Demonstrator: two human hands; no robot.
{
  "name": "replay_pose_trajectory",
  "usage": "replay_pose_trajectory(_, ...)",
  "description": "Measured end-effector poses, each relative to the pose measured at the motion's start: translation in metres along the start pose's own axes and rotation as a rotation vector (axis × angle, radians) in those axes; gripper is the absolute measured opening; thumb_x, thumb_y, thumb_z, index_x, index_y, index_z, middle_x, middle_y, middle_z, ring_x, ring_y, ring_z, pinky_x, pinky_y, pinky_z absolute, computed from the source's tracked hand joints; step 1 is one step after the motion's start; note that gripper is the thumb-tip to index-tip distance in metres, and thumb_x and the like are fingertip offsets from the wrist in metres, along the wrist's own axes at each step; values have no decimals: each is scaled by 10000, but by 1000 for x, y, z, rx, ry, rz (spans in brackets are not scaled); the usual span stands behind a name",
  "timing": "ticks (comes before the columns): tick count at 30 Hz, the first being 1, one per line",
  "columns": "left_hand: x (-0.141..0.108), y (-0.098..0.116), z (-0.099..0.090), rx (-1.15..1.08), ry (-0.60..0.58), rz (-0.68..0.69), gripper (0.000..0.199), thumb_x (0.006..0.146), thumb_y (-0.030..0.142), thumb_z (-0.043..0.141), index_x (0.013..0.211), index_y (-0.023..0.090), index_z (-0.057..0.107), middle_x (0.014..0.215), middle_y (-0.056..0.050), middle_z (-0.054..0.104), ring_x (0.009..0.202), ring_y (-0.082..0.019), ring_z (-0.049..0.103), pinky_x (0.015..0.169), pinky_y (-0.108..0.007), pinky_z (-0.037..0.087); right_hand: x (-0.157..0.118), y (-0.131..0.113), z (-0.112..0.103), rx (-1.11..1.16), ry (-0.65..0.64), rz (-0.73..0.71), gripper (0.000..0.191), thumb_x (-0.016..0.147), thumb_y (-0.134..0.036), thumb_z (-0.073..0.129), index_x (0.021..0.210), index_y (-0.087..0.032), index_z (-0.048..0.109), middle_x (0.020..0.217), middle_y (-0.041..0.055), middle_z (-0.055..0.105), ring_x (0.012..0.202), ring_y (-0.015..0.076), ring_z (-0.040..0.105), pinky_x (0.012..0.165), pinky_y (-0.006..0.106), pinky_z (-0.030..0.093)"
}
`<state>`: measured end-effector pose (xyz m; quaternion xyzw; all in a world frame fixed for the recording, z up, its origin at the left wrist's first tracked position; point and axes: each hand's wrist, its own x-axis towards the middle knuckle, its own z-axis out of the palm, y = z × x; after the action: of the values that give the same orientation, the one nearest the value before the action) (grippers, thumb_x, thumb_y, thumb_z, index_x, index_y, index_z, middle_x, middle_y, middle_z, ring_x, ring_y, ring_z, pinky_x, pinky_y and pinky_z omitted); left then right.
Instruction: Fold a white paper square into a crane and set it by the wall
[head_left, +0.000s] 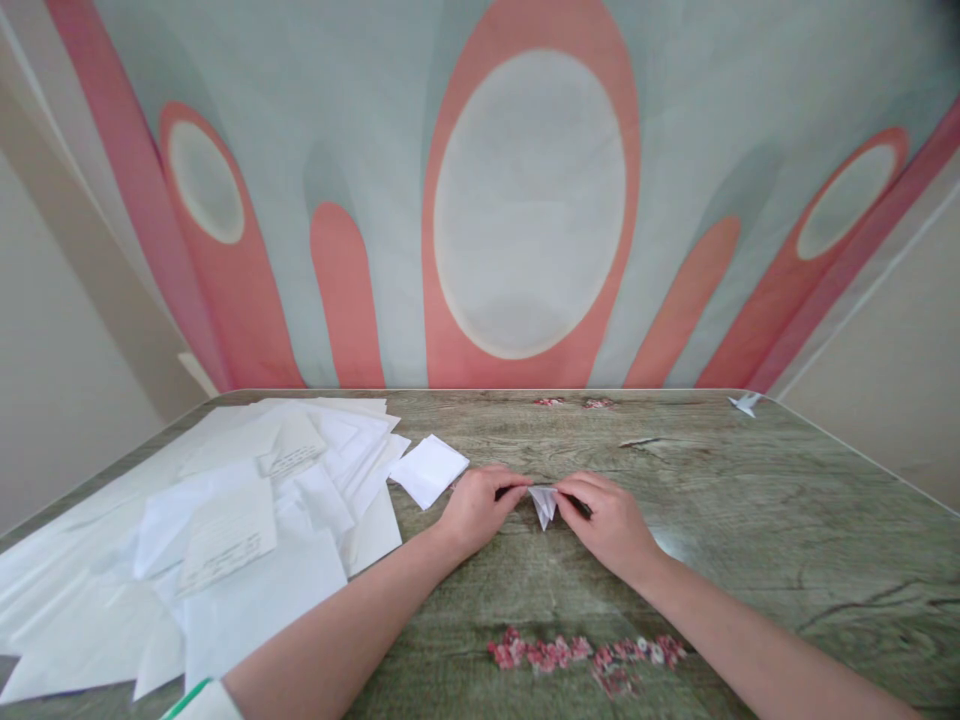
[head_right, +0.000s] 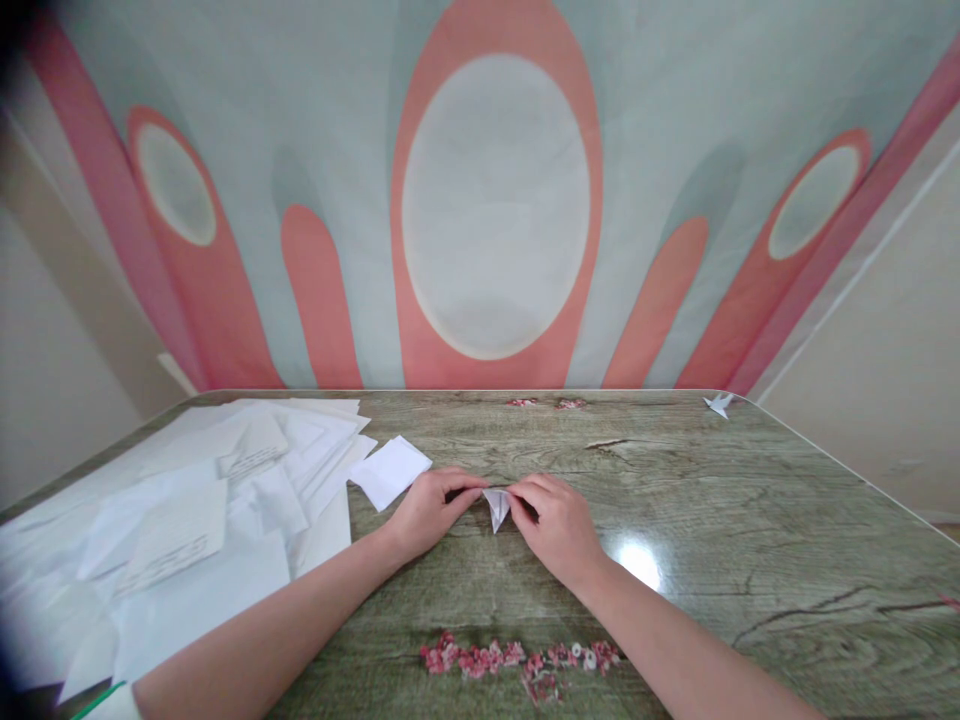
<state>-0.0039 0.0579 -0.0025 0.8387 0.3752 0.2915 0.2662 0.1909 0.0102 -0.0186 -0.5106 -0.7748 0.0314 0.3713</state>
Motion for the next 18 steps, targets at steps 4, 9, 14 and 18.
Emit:
replay_pose_trajectory(4,-1,1,0,-40,-86,39,241,862,292,485,977,219,684,916,-24,692,859,-182,616,807,-294,475,0,-1,0,14,-9,1,163,853,-216,501,842,-224,663,790,26,652,755,169,602,713,294,469)
replay_pose_trajectory(9,-2,5,-1,-31,-147,115,248,878,303,471,1010,244,673,947,-17,689,900,-180,607,850,-293,447,0,0,0,41,-36,-4,139,849,-247,530,857,-233,668,814,27,649,768,173,598,718,300,468)
replay_pose_trajectory(14,-3,8,-3,-50,-187,162,265,897,305,442,1039,247,658,961,-17,680,906,-171,598,846,-280,433,0,3,0,107,-63,13,138,849,-260,541,876,-226,672,828,31,646,778,171,595,724,304,466)
replay_pose_trajectory(18,-3,7,-3,-103,-188,155,261,897,316,450,1021,240,667,915,-20,678,866,-160,599,813,-265,434,1,6,0,203,-98,24,141,845,-259,547,878,-222,679,829,33,642,780,168,597,719,300,469)
